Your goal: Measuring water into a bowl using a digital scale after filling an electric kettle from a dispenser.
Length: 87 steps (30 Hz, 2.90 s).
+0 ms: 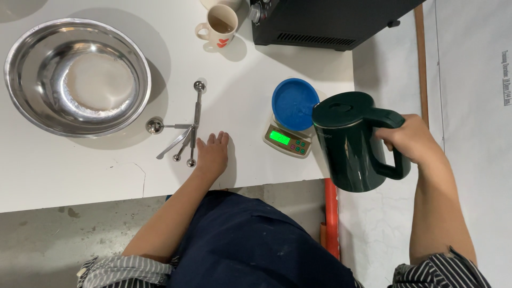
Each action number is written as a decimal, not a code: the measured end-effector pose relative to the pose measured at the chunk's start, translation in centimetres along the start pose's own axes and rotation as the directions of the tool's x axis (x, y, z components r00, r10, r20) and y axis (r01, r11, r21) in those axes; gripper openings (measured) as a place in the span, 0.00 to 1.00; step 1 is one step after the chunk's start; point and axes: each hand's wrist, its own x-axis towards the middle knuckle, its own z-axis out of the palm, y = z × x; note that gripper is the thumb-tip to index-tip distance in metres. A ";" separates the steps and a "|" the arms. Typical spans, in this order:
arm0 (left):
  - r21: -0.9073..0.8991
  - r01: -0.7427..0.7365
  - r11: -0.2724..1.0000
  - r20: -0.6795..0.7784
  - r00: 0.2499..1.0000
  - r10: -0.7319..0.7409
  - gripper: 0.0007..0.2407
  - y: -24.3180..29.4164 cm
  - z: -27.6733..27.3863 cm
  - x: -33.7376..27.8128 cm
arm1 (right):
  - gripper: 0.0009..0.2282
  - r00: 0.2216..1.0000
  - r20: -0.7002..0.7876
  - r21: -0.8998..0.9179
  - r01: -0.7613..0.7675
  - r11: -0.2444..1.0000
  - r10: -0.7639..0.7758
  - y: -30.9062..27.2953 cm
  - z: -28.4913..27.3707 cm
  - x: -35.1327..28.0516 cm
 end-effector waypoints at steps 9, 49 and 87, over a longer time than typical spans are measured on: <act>0.003 0.004 1.000 -0.002 1.000 -0.004 0.27 0.3 -0.4 0.1 | 0.08 0.996 -0.087 0.152 0.001 0.988 0.012 2.2 -1.8 -2.2; -0.020 0.012 1.000 -0.006 1.000 -0.012 0.27 0.2 -0.2 0.0 | 0.09 0.998 0.029 -0.216 -0.054 0.975 0.062 -3.8 0.6 1.4; -0.041 0.015 0.999 -0.003 1.000 -0.016 0.28 0.2 -0.6 0.0 | 0.08 0.999 0.017 -0.130 -0.030 0.991 0.032 -2.1 -0.7 0.9</act>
